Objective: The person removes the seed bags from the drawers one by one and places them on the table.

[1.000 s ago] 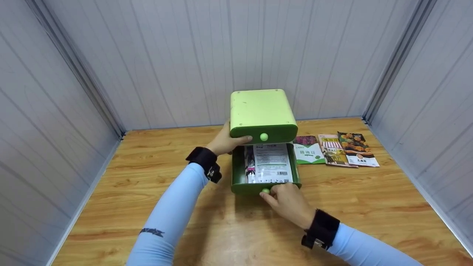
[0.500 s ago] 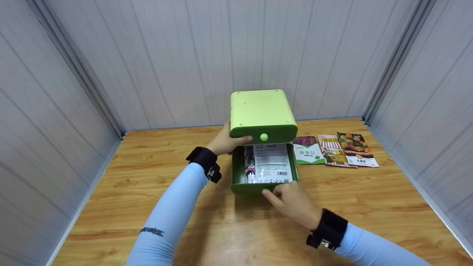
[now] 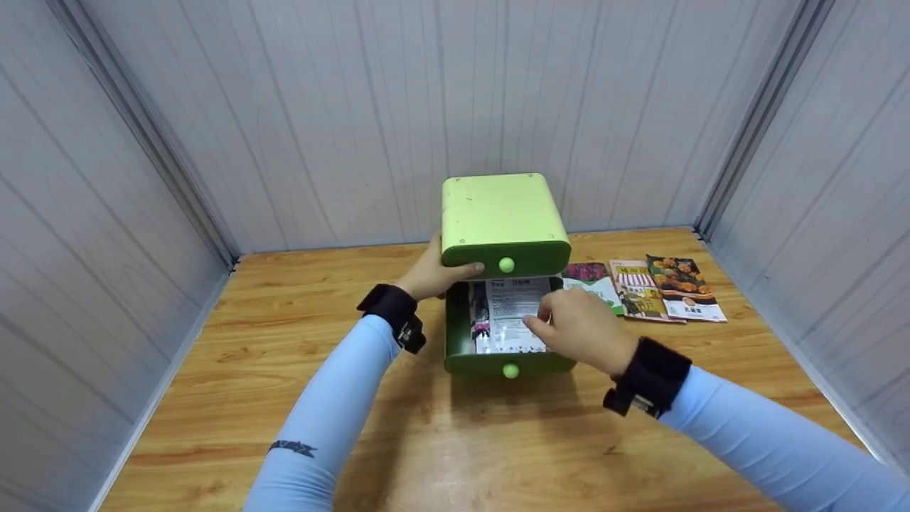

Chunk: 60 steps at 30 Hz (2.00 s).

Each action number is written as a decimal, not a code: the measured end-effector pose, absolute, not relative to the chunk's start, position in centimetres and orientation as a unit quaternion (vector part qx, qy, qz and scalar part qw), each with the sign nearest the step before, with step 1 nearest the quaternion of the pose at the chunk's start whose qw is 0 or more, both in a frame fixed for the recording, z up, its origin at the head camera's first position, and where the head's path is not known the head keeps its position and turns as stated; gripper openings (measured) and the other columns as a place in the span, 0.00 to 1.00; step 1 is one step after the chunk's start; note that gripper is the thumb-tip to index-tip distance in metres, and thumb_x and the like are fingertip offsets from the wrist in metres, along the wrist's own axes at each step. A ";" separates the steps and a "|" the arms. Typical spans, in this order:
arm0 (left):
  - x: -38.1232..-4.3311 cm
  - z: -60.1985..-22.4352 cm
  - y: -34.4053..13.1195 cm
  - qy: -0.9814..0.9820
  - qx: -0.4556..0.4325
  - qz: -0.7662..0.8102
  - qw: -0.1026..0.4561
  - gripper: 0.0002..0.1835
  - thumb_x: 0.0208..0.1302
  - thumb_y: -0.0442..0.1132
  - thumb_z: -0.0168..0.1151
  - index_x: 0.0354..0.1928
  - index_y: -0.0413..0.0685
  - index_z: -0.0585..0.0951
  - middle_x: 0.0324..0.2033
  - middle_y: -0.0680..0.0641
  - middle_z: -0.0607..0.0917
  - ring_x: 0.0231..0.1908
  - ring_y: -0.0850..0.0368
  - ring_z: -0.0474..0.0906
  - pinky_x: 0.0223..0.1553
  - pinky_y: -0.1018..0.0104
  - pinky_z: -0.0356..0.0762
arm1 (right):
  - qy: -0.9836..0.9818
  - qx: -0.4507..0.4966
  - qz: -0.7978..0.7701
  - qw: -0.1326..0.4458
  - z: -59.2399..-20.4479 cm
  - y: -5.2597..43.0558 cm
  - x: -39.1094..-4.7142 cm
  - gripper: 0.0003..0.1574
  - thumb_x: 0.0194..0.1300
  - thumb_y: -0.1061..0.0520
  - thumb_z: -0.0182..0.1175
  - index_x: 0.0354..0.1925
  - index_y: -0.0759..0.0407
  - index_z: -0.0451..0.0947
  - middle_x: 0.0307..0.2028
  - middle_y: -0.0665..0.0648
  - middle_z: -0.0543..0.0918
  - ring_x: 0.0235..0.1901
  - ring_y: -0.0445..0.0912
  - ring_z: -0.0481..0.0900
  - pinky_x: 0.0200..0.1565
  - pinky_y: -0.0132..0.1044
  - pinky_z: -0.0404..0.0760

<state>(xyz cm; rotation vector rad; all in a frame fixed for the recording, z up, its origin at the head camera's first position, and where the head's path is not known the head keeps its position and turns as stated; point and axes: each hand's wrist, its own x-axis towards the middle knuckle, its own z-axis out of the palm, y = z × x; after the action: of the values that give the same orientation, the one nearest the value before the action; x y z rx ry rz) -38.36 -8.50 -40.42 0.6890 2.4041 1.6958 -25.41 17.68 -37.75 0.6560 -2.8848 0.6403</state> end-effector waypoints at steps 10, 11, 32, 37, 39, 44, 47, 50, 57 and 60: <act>-38.4 -40.7 -8.5 0.792 0.232 0.561 0.059 0.52 0.72 0.41 0.74 0.86 0.48 0.49 0.74 0.37 0.67 0.71 0.42 0.73 0.75 0.44 0.71 | -0.967 0.194 0.160 -0.029 -37.4 17.2 -28.2 0.36 0.74 0.53 0.69 0.16 0.49 0.59 0.15 0.45 0.57 0.17 0.41 0.56 0.25 0.37 0.58; -38.4 -40.7 -8.5 0.792 0.233 0.561 0.058 0.52 0.72 0.41 0.74 0.86 0.48 0.50 0.74 0.37 0.67 0.71 0.43 0.73 0.75 0.45 0.72 | -0.969 0.194 0.151 -0.032 -37.5 17.1 -28.4 0.34 0.74 0.53 0.69 0.17 0.49 0.60 0.16 0.46 0.59 0.18 0.42 0.59 0.26 0.37 0.60; -37.0 -39.5 -8.4 0.782 0.241 0.572 0.056 0.48 0.73 0.37 0.71 0.85 0.45 0.52 0.73 0.34 0.68 0.70 0.39 0.72 0.75 0.40 0.70 | -0.976 0.200 0.067 -0.060 -39.7 15.3 -30.9 0.27 0.68 0.63 0.66 0.18 0.52 0.63 0.20 0.53 0.71 0.21 0.47 0.70 0.28 0.44 0.76; -36.8 -39.3 -8.4 0.781 0.234 0.575 0.061 0.51 0.73 0.36 0.71 0.86 0.44 0.49 0.75 0.32 0.66 0.72 0.36 0.71 0.77 0.39 0.67 | -0.976 0.199 0.055 -0.066 -40.2 15.1 -31.0 0.33 0.69 0.54 0.73 0.15 0.51 0.62 0.19 0.55 0.77 0.21 0.48 0.73 0.32 0.51 0.85; -36.9 -39.5 -8.4 0.783 0.233 0.573 0.063 0.52 0.73 0.37 0.71 0.86 0.44 0.47 0.75 0.32 0.65 0.73 0.35 0.71 0.77 0.39 0.68 | -0.977 0.196 0.052 -0.064 -40.4 15.1 -31.1 0.34 0.69 0.50 0.74 0.16 0.53 0.64 0.21 0.57 0.81 0.22 0.49 0.76 0.35 0.53 0.87; -37.7 -40.2 -8.4 0.791 0.231 0.562 0.061 0.52 0.73 0.39 0.72 0.86 0.45 0.48 0.75 0.34 0.67 0.71 0.39 0.72 0.75 0.43 0.71 | -0.978 0.196 0.047 -0.054 -40.9 14.9 -31.2 0.36 0.70 0.43 0.75 0.16 0.53 0.67 0.20 0.55 0.79 0.25 0.53 0.84 0.41 0.57 0.89; -38.1 -40.5 -8.5 0.795 0.231 0.558 0.063 0.52 0.73 0.41 0.73 0.86 0.46 0.48 0.74 0.35 0.67 0.70 0.42 0.73 0.72 0.46 0.73 | -0.977 0.197 0.052 -0.060 -41.0 14.8 -31.3 0.40 0.70 0.41 0.74 0.13 0.51 0.63 0.16 0.50 0.71 0.22 0.50 0.80 0.40 0.56 0.89; -38.2 -40.6 -8.5 0.799 0.226 0.553 0.065 0.53 0.73 0.42 0.73 0.86 0.46 0.47 0.74 0.36 0.67 0.69 0.43 0.73 0.72 0.47 0.73 | -0.976 0.191 0.071 -0.080 -41.1 14.8 -31.6 0.41 0.70 0.41 0.74 0.13 0.49 0.60 0.14 0.46 0.63 0.18 0.45 0.70 0.33 0.48 0.83; -38.2 -40.6 -8.6 0.807 0.213 0.546 0.068 0.55 0.73 0.43 0.73 0.87 0.46 0.45 0.76 0.35 0.65 0.73 0.41 0.71 0.76 0.45 0.70 | -0.968 0.136 0.165 -0.131 -41.8 15.0 -32.6 0.43 0.66 0.44 0.78 0.12 0.48 0.56 0.14 0.44 0.53 0.16 0.40 0.53 0.22 0.35 0.60; -38.2 -40.6 -8.5 0.808 0.213 0.545 0.068 0.55 0.73 0.44 0.73 0.87 0.45 0.44 0.76 0.35 0.64 0.74 0.41 0.70 0.77 0.45 0.70 | -0.965 0.122 0.188 -0.138 -41.9 15.2 -32.7 0.42 0.64 0.44 0.79 0.14 0.49 0.57 0.15 0.44 0.55 0.17 0.41 0.56 0.23 0.35 0.62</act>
<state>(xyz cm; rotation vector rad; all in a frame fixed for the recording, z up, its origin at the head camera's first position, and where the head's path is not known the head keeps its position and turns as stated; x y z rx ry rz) -38.18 -8.54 -40.58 0.6409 2.4350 1.6412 -32.72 15.15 -41.93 0.4193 -3.3296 0.6499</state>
